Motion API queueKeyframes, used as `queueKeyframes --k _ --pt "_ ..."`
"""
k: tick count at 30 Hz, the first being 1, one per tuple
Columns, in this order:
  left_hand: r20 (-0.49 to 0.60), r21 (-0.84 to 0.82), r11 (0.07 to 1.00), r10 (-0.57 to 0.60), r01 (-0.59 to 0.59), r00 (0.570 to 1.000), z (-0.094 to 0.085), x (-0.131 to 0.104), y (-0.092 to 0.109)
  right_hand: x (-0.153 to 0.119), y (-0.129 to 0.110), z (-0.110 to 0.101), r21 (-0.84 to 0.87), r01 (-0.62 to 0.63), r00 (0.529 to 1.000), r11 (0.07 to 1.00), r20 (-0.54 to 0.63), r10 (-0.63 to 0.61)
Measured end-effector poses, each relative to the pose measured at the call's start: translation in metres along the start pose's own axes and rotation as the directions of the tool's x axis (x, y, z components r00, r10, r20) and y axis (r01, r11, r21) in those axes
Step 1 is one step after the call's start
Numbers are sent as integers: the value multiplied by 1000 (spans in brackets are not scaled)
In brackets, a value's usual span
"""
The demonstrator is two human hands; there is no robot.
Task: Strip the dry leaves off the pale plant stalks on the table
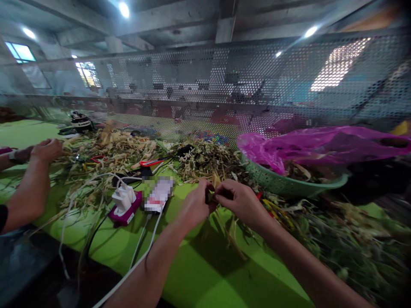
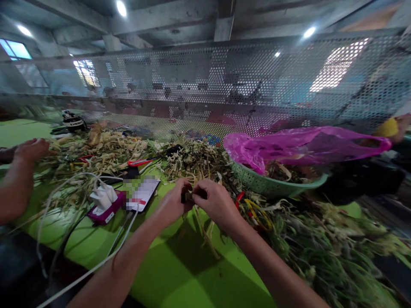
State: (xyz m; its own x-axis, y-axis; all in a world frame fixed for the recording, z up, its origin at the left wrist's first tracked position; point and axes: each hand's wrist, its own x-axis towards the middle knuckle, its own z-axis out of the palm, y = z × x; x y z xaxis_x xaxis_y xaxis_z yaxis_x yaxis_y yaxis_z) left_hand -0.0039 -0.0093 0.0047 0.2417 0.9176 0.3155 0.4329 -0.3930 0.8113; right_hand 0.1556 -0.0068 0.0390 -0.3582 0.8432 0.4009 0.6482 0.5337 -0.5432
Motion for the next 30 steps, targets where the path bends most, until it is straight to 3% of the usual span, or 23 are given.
queueKeyframes --k 7,14,18,24,30 --pt "54 -1 1000 -1 1 999 -2 -2 -1 -2 -7 2 -112 59 998 992 -20 -62" --pt "158 -373 925 -20 78 987 -9 2 1 -2 -8 0 -151 59 994 987 -83 -72" --pt "168 -492 859 -68 144 983 -9 5 1 -1 -6 -2 -113 50 992 992 -109 -62" --pt "132 -544 815 -149 197 980 -3 8 -6 -1 -4 -4 -90 47 992 995 -116 -57" --pt "106 -487 854 -147 180 983 -2 10 -11 0 -6 -6 -139 56 992 989 -107 -71"
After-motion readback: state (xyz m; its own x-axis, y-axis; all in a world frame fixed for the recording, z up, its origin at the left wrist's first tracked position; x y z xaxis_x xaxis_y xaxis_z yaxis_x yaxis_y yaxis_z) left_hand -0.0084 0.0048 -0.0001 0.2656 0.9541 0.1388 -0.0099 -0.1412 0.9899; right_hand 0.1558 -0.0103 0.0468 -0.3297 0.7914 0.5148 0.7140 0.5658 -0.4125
